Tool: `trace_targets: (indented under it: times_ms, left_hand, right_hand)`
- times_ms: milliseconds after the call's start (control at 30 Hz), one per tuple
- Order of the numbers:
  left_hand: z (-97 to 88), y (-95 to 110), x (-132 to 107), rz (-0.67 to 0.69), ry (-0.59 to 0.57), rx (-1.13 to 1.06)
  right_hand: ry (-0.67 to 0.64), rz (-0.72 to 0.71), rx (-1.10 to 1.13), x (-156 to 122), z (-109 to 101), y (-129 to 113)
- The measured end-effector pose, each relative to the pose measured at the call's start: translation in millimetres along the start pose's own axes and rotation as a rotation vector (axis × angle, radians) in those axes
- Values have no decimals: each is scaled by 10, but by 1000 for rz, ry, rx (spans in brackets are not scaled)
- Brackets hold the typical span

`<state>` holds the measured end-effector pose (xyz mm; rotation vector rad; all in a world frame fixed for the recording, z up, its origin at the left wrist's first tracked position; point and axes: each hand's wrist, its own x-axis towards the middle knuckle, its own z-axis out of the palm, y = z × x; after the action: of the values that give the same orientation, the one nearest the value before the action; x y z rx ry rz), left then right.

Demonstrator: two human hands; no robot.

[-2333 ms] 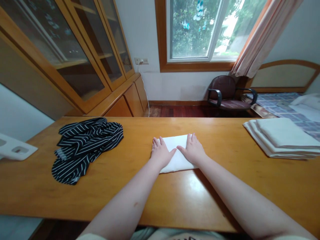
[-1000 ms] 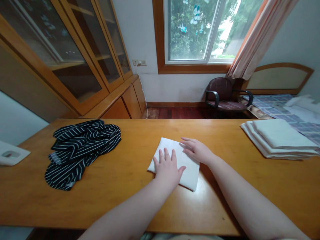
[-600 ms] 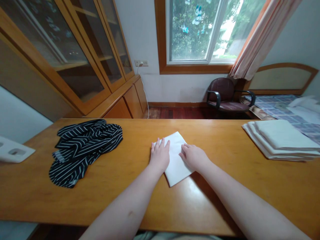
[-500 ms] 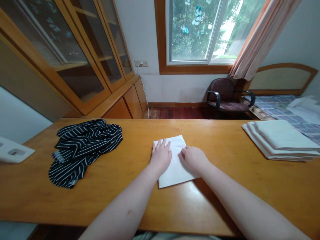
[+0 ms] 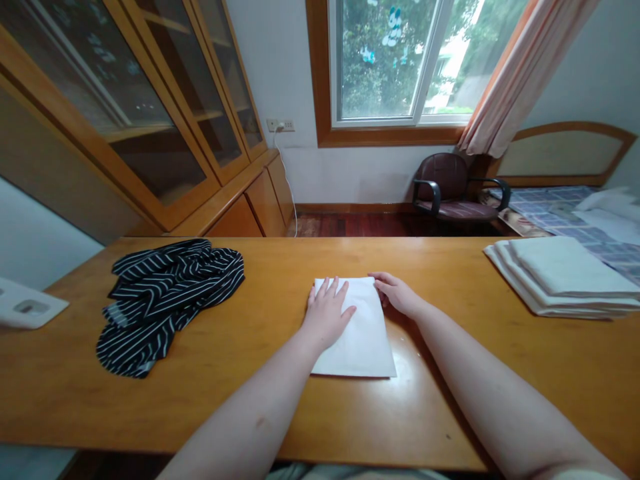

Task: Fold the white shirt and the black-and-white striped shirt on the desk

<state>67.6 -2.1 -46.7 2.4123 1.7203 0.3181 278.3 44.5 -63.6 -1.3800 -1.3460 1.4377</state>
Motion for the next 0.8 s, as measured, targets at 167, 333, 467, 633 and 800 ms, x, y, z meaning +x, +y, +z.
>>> trace_targets:
  times_ms: [167,333,467,633,800]
  left_hand:
    - [-29,-215,109,-175,115,-145]
    - [-102,-603,271,-177,16,-399]
    - [-172,-716,304,-127,-36,-446]
    - [-136,-707,328,-172,12,-445]
    - [-133,-663,343,-242,2,-402]
  right_hand:
    - [-48,57,69,-15,-12,-35]
    - [-138,8,45,-25,-81,-20]
    - [-259,26,73,-54,-133,-26]
    - [-247,48,-29,-36,-147,-5]
    - [-186,26,-96,4,-123,35]
